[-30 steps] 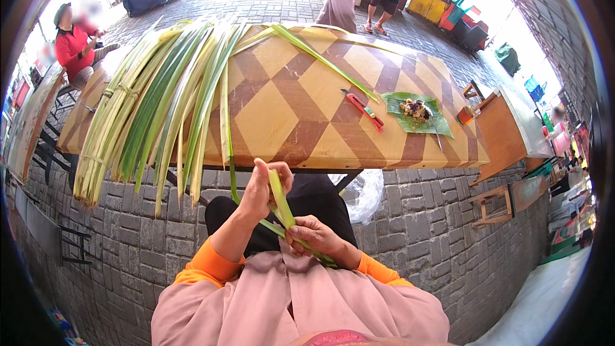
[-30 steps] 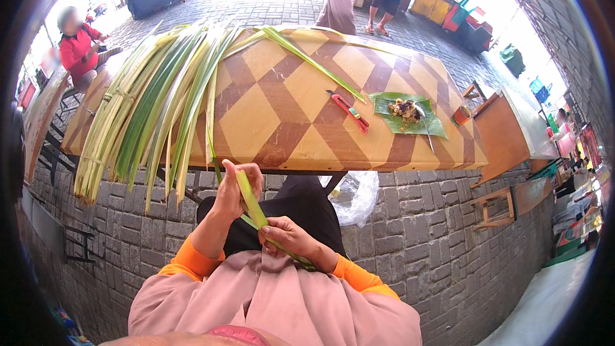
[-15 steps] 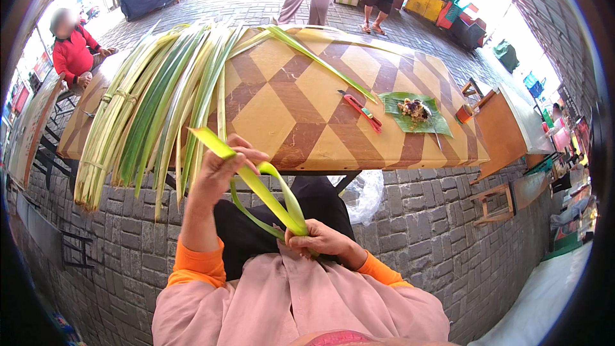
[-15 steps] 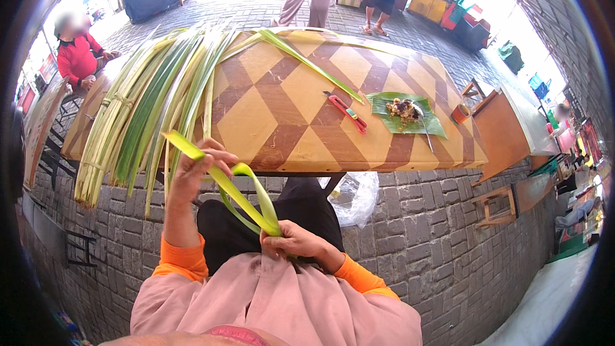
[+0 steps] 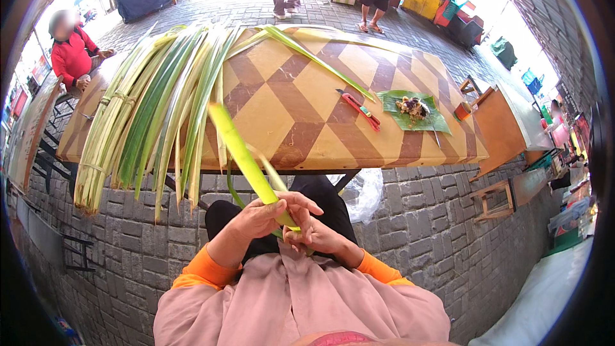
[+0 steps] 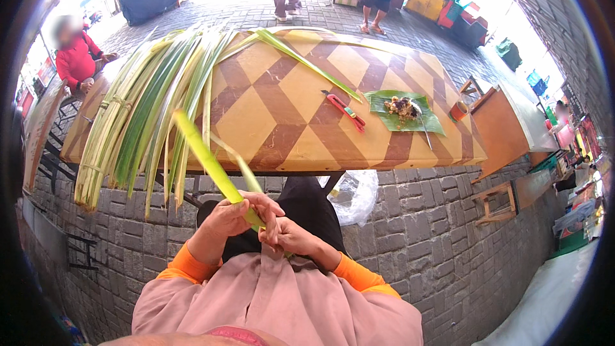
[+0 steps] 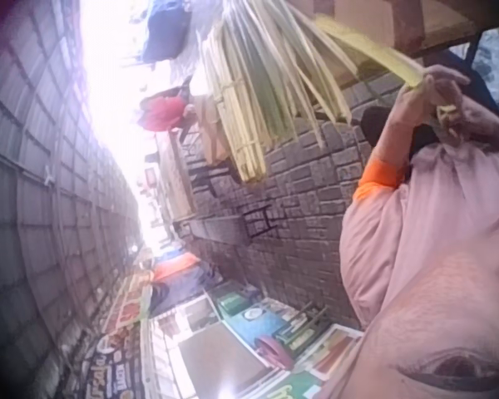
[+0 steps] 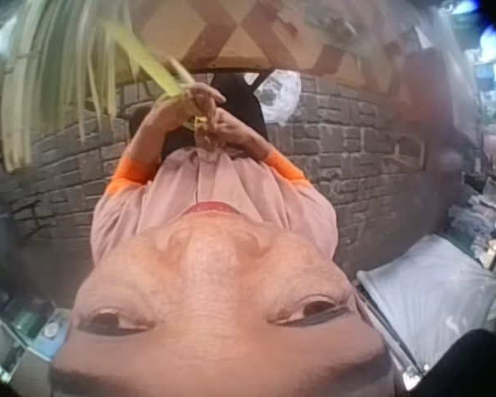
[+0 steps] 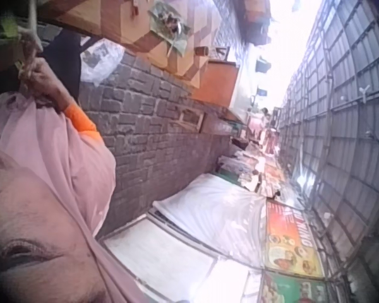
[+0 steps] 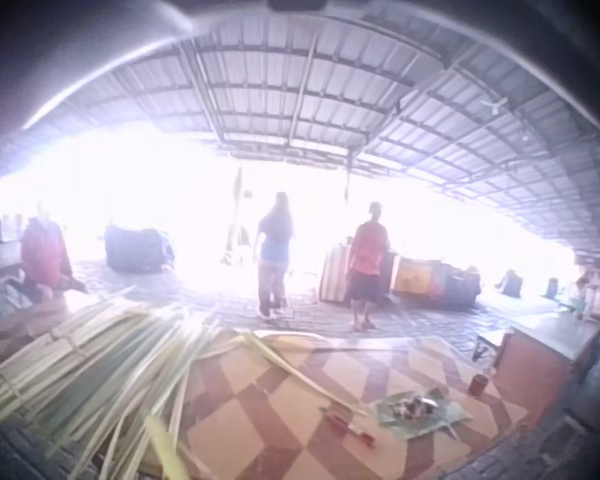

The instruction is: The person weaves long green leaves into a small, structured packet by hand. They fold and interlace the leaf strips to form a compact shape, then place the finished item into a plastic bag on the table.

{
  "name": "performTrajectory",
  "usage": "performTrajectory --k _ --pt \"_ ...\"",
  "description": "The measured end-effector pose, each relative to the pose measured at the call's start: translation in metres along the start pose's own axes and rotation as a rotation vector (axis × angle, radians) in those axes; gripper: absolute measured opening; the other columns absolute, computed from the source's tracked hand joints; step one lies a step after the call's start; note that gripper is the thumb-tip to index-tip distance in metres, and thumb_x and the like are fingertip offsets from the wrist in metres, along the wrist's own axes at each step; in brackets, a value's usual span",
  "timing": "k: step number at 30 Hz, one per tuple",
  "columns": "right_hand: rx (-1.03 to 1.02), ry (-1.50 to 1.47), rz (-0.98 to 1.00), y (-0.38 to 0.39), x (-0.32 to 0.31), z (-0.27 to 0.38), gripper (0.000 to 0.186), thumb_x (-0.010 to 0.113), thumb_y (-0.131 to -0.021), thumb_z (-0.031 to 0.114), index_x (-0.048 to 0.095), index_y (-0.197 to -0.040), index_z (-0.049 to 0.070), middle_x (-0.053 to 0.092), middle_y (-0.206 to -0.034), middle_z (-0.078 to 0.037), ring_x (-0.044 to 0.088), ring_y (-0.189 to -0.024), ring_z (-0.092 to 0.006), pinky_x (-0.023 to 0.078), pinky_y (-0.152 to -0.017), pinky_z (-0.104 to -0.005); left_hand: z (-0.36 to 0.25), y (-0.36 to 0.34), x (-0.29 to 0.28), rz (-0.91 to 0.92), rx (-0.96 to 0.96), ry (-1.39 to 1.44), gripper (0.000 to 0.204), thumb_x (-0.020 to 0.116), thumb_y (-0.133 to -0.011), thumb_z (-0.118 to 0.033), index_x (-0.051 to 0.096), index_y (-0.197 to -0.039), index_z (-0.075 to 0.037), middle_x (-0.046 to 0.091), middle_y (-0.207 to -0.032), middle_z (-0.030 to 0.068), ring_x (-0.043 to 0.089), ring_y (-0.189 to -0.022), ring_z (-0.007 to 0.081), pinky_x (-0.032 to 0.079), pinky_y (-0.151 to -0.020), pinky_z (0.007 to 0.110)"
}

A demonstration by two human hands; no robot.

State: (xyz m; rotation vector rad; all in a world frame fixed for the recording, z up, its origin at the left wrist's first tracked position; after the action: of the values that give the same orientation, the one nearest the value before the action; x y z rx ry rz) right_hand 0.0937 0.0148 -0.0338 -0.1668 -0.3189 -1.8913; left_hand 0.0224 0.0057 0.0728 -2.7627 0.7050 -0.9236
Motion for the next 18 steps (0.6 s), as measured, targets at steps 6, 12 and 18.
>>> performTrajectory --k 6,12,18 --pt "-0.030 -0.170 -0.150 0.008 -0.012 0.039 0.005 0.059 -0.084 0.005 0.058 -0.087 0.002 0.056 -0.078 0.000 0.054 -0.070 -0.0083 0.046 -0.061 -0.0225 0.030 -0.001 0.008 0.103 -0.112 -0.031 0.053 0.044 -0.095 -0.042 0.055 -0.113 0.008 0.054 -0.069 0.0051 0.053 -0.062 0.0117 0.048 -0.065 0.028" --pt "-0.417 0.312 -0.530 0.021 -0.054 0.073 0.024 0.044 -0.072 -0.016 0.055 -0.086 0.001 0.055 -0.081 -0.002 0.052 -0.076 -0.0105 0.045 -0.069 -0.0237 0.053 0.008 0.002 0.108 -0.352 -0.240 0.051 0.034 -0.099 -0.042 0.056 -0.113 0.001 0.059 -0.075 0.0048 0.057 -0.071 0.0109 0.046 -0.071 0.026" --pt "-0.637 0.537 -0.641 0.037 -0.056 0.082 0.022 0.058 -0.073 -0.009 0.054 -0.092 0.003 0.057 -0.083 -0.009 0.057 -0.075 -0.0199 0.046 -0.067 -0.0288 0.049 0.002 -0.057 -0.327 -0.062 -0.583 0.061 0.029 -0.096 -0.049 0.043 -0.127 0.002 0.062 -0.105 0.0149 0.059 -0.101 0.0223 0.042 -0.094 0.035"
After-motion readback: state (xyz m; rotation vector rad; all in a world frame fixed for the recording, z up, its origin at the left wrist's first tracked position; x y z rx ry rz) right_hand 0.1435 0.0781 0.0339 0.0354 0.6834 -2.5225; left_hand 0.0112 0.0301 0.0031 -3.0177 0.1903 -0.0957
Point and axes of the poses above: each hand's wrist, its own y-axis away from the middle knuckle, its own x-axis out of the palm, z = x × y, the point moved 7 cm from there along -y, towards the middle knuckle
